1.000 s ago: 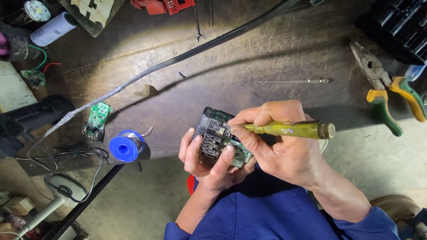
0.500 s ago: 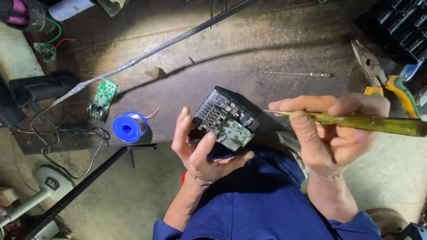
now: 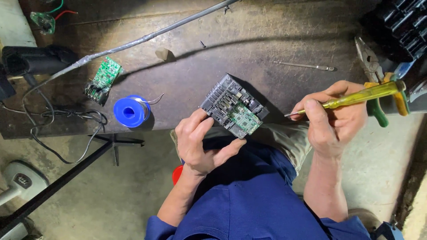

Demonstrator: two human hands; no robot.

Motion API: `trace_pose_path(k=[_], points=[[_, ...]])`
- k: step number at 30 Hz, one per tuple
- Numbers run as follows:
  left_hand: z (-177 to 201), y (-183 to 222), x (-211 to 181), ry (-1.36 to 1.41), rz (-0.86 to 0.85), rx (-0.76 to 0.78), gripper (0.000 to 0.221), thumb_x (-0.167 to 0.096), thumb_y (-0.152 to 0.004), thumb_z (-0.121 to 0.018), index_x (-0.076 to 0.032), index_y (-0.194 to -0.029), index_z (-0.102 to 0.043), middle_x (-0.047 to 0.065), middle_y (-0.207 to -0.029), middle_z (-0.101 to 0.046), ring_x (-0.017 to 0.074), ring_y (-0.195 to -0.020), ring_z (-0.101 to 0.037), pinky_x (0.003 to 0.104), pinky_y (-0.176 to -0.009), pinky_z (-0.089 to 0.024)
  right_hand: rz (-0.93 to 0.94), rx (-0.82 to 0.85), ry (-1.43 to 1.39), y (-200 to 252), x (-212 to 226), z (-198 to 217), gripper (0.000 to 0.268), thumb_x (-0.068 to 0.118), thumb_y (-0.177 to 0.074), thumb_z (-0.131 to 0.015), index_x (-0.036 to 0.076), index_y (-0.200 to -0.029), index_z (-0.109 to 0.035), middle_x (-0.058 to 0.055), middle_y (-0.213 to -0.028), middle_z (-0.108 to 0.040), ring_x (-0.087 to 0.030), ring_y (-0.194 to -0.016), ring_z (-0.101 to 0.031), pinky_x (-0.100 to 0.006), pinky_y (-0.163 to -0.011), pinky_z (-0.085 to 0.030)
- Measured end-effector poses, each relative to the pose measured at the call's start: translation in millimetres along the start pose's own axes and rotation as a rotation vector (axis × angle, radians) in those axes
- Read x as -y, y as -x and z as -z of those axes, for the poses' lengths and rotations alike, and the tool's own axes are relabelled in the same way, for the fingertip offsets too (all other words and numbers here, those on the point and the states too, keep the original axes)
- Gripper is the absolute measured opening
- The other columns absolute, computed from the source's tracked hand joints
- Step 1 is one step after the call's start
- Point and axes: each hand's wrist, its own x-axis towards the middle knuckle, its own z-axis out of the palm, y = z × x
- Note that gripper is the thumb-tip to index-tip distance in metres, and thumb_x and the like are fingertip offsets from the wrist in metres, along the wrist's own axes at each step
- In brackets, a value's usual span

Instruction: The person is inspecting a circuit board, rotating it for visual check, and using a screwdriver to probe or adjust components within its housing.

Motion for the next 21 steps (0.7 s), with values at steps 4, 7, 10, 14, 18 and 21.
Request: trace_pose_path(k=[4, 7, 10, 14, 18, 21], points=[[2.2, 1.2, -0.5, -0.065, 0.0, 0.021, 0.066, -0.052, -0.081, -0.086, -0.002, -0.116, -0.06, 0.018, -0.117, -0.068, 0.0287, -0.106, -0.071, 0.036, -0.09, -0.048, 0.006, 0.035, -0.08, -0.1, -3.7, -4.2, 0.026, -0.002, -0.1, -0.057, -0.005, -0.11, -0.032, -0.022, -0.07, -0.056, -0.03, -0.051, -0.059, -0.036, -0.056, -0.054], [0.6, -3.0, 0.2, -0.07, -0.012, 0.009, 0.06, -0.049, -0.083, -0.083, -0.002, -0.113, -0.063, 0.021, -0.119, -0.069, 0.0285, -0.107, -0.073, 0.034, -0.09, -0.044, -0.019, 0.039, -0.068, 0.7, -6.8, -1.3, 0.022, -0.001, -0.1, -0.059, -0.007, -0.113, -0.041, -0.019, -0.071, -0.056, -0.024, -0.052, -0.056, -0.032, -0.056, -0.052], [0.4, -3.8, 2.1, -0.059, -0.032, 0.0, 0.059, -0.048, -0.084, -0.083, -0.001, -0.113, -0.063, 0.022, -0.119, -0.069, 0.0286, -0.107, -0.073, 0.034, -0.09, -0.043, -0.036, 0.068, -0.025, -0.9, -1.3, 0.6, 0.019, 0.001, -0.102, -0.06, -0.01, -0.116, -0.054, -0.015, -0.068, -0.056, -0.018, -0.049, -0.052, -0.027, -0.055, -0.048], [-1.1, -3.4, 5.1, -0.019, -0.096, -0.037, 0.046, -0.044, -0.089, -0.082, -0.01, -0.113, -0.061, 0.026, -0.121, -0.066, 0.0356, -0.107, -0.075, 0.037, -0.087, -0.044, -0.151, 0.064, -0.019, -0.2, 5.2, -1.6, 0.015, 0.002, -0.104, -0.061, -0.007, -0.115, -0.06, -0.008, -0.063, -0.049, -0.012, -0.049, -0.046, -0.023, -0.051, -0.042], [-0.8, -1.2, 8.6, -0.024, -0.13, -0.026, 0.036, -0.041, -0.093, -0.081, -0.015, -0.113, -0.067, 0.029, -0.124, -0.064, 0.0357, -0.108, -0.075, 0.038, -0.085, -0.045, -0.046, -0.007, 0.005, 4.6, 4.6, -7.2, 0.009, -0.001, -0.106, -0.048, -0.007, -0.112, -0.052, -0.011, -0.062, -0.055, -0.017, -0.045, -0.047, -0.024, -0.048, -0.037], [-1.1, -1.2, 9.3, -0.024, -0.133, -0.023, 0.035, -0.042, -0.092, -0.08, -0.014, -0.11, -0.067, 0.028, -0.122, -0.064, 0.037, -0.108, -0.075, 0.039, -0.086, -0.044, 0.189, -0.024, -0.244, 17.4, -15.2, 2.4, 0.039, 0.042, -0.117, -0.032, 0.004, -0.114, -0.039, -0.027, -0.073, -0.056, -0.037, -0.056, -0.055, -0.042, -0.062, -0.051]])
